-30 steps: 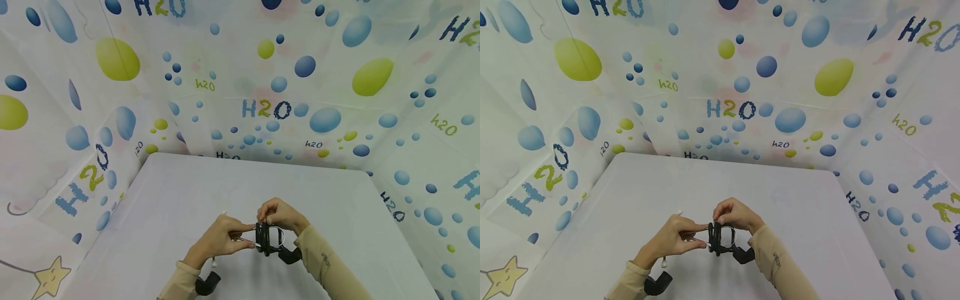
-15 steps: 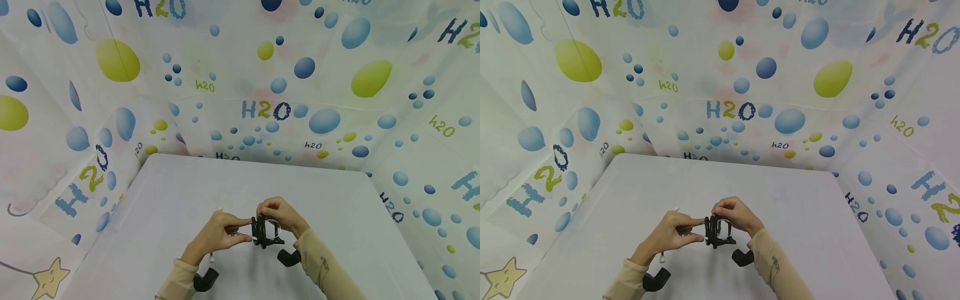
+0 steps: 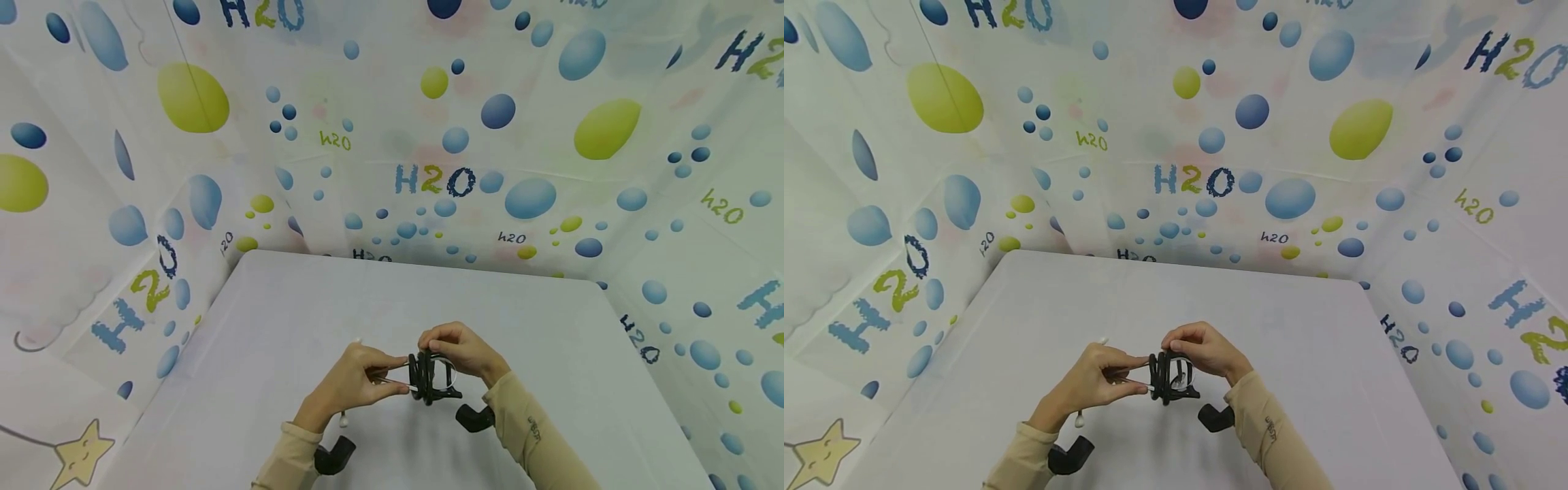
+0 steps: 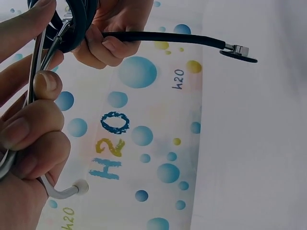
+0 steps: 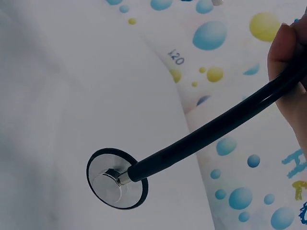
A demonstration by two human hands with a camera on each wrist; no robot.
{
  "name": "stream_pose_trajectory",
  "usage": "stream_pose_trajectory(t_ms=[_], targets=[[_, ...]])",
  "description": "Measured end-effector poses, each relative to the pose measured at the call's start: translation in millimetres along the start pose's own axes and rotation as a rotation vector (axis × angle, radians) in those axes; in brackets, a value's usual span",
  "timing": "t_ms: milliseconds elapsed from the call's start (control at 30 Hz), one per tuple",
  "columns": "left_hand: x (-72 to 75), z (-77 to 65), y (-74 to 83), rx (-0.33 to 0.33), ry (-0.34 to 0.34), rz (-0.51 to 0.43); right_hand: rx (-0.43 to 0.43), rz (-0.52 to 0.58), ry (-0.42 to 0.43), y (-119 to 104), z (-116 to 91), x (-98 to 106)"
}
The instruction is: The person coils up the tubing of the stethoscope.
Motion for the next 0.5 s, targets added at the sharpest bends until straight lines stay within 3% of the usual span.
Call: stream_pose_trajectory(t_ms=[333,500], targets=[[-0.8,-0.5,-0.8,0.015,-0.003,-0.007,-0.009,0.02,-0.023,1.0,-4.2,2.3],[2.5,-0.1,-2.2,0.024,0.014,-0.003,-0.058,-0.006,0.068,6.9,-9.8,9.9]])
Point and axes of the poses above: each hand's wrist, its own z-axis towards the middle knuckle, its own x-axis out of the back of the hand, y = z × x, the point moved 8 cm from there along z, towards the middle knuckle, and after that the axes turned 7 degrees about z, right-handed, at the moved point
